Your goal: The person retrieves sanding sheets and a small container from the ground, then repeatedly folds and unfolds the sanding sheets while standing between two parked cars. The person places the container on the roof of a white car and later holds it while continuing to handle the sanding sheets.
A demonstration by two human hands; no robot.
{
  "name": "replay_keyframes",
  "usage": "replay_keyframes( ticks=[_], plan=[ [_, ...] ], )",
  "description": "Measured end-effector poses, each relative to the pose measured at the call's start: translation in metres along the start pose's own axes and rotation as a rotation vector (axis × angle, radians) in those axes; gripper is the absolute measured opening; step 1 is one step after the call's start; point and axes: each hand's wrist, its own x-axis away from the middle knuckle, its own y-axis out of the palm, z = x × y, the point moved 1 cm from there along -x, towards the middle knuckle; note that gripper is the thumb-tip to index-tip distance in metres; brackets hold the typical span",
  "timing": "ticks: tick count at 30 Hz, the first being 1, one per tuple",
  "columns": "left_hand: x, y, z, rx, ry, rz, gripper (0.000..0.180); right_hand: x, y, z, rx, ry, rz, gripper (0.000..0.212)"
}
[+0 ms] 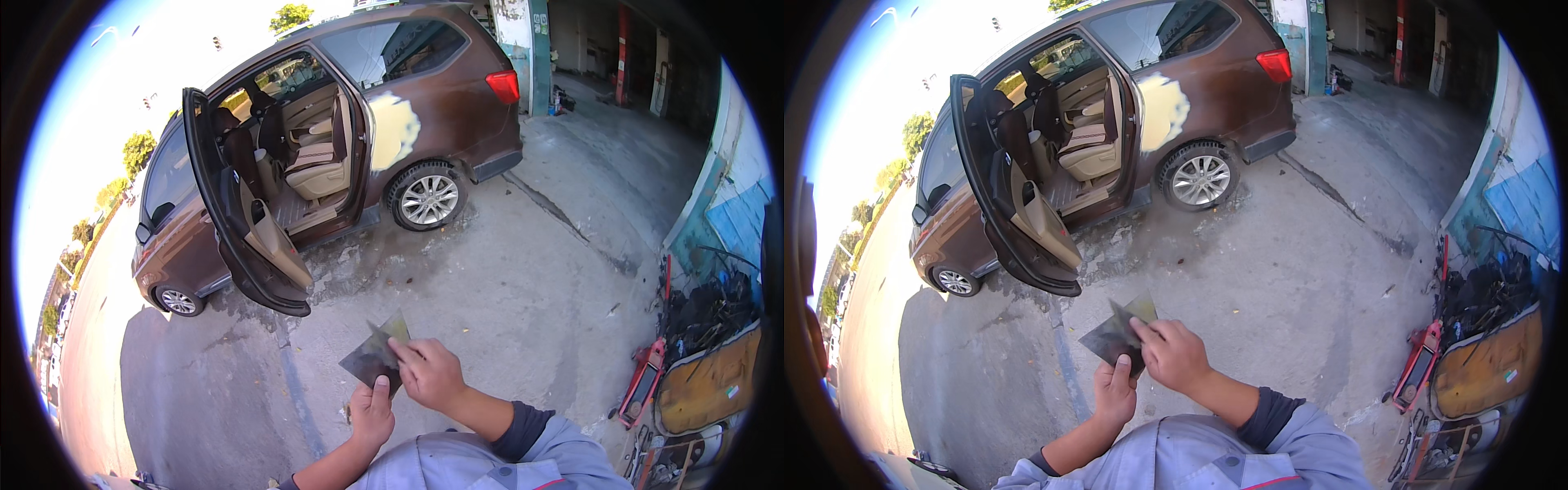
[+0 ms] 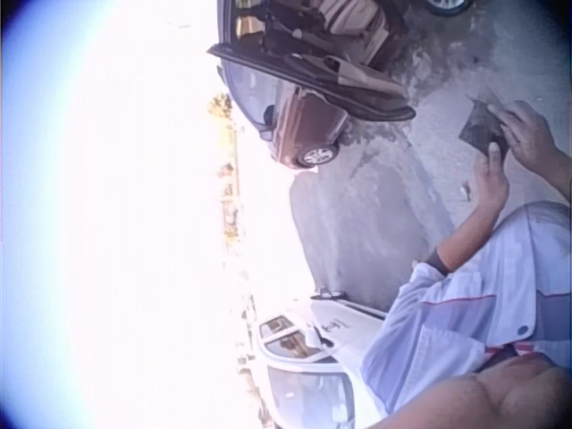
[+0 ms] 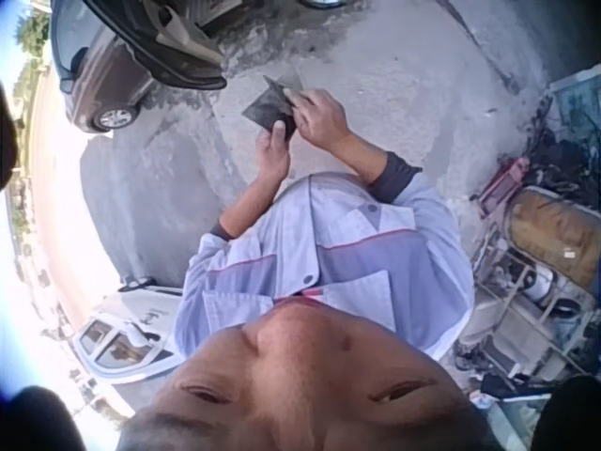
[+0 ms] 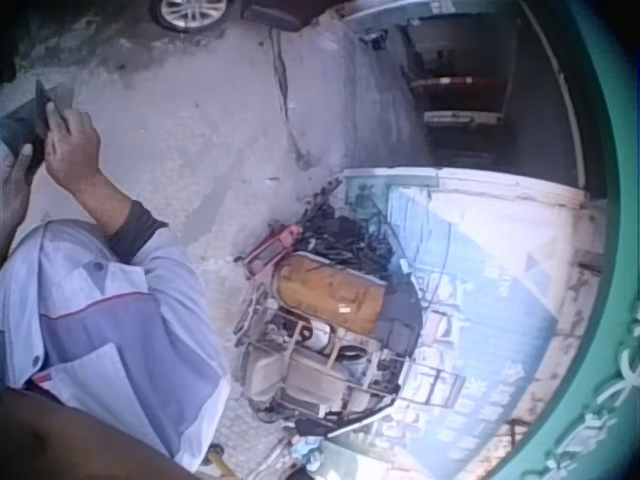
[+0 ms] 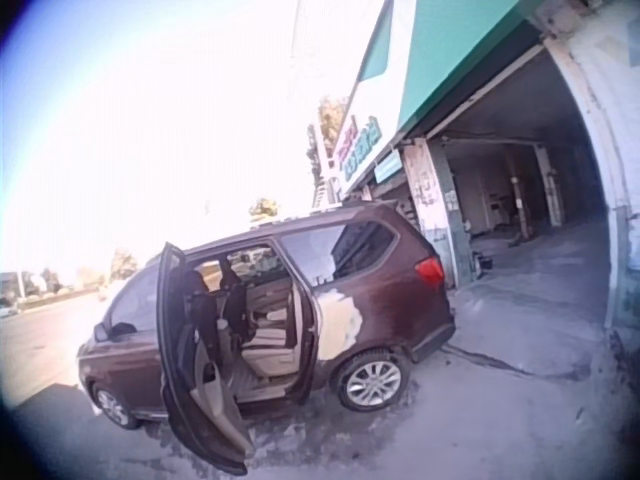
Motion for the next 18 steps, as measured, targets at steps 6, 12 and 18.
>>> replay_keyframes(
  ticks=[6, 12, 18],
  plan=[
    [-0.001, -0.009, 0.030, 0.529, -0.213, 0.067, 0.041, -0.006, -0.022, 0.091, -0.926, 0.994, 0.331, 0.020],
    [0.012, -0.001, 0.030, 0.841, -0.568, -0.177, 0.053, -0.017, -0.060, 0.010, -1.635, 0.783, 0.388, 0.029],
    [0.021, 0.006, 0.021, 0.782, -0.569, -0.195, 0.052, 0.000, -0.076, -0.031, -1.555, 0.561, 0.199, 0.029]
  ],
)
